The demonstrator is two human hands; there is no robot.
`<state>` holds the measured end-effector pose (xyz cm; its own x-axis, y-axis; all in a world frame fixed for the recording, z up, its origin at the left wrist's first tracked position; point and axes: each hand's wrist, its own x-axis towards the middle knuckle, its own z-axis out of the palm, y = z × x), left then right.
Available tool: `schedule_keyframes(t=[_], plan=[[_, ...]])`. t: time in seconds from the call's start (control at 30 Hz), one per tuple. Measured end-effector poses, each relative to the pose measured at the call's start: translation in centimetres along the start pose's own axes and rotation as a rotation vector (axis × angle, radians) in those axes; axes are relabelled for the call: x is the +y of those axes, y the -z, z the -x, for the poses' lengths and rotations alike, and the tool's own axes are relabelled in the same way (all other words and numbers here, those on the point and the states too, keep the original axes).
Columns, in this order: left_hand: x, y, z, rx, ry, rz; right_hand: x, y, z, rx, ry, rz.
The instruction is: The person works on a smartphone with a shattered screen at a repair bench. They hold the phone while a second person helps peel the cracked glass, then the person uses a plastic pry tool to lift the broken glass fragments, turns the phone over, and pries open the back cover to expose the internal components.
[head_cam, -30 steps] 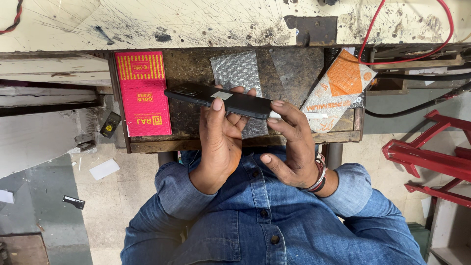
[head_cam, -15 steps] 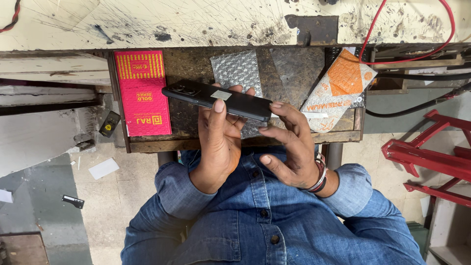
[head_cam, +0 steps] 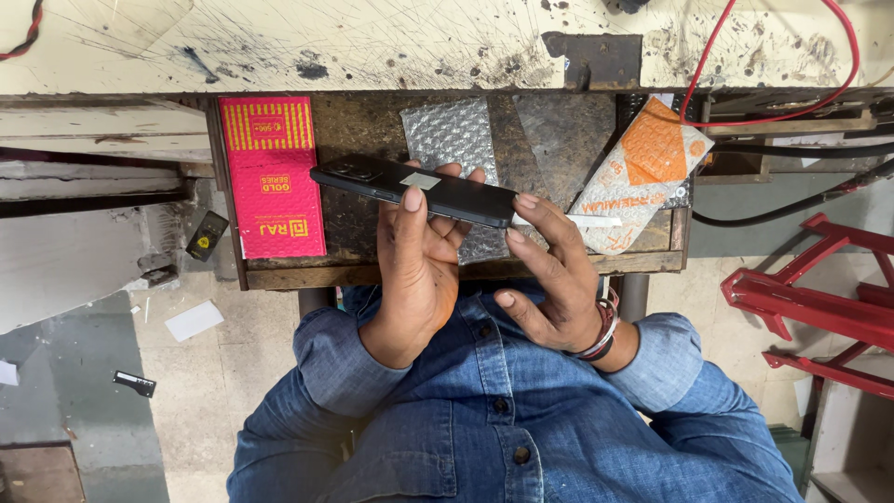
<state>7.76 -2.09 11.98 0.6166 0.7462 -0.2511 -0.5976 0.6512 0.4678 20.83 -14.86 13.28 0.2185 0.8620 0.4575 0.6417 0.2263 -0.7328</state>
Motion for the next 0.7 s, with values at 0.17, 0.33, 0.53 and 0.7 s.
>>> schedule_keyframes(t=[0.17,0.33,0.53,0.7], plan=[[0.0,0.0,0.0,-0.006,-0.005,0.001,-0.1,-0.2,-0.1,0.006,0.002,-0.001],[-0.1,0.2,0.0,-0.034,-0.047,0.001,-0.4,-0.2,-0.3,0.024,-0.045,-0.058],[-0.5,0.8,-0.3,0.013,-0.072,-0.05,-0.8,0.1,-0.7,0.061,-0.108,-0.065],[-1.0,1.1,-0.4,-0.004,-0.133,-0.112,-0.9,0.6,-1.1,0.052,-0.125,-0.032]])
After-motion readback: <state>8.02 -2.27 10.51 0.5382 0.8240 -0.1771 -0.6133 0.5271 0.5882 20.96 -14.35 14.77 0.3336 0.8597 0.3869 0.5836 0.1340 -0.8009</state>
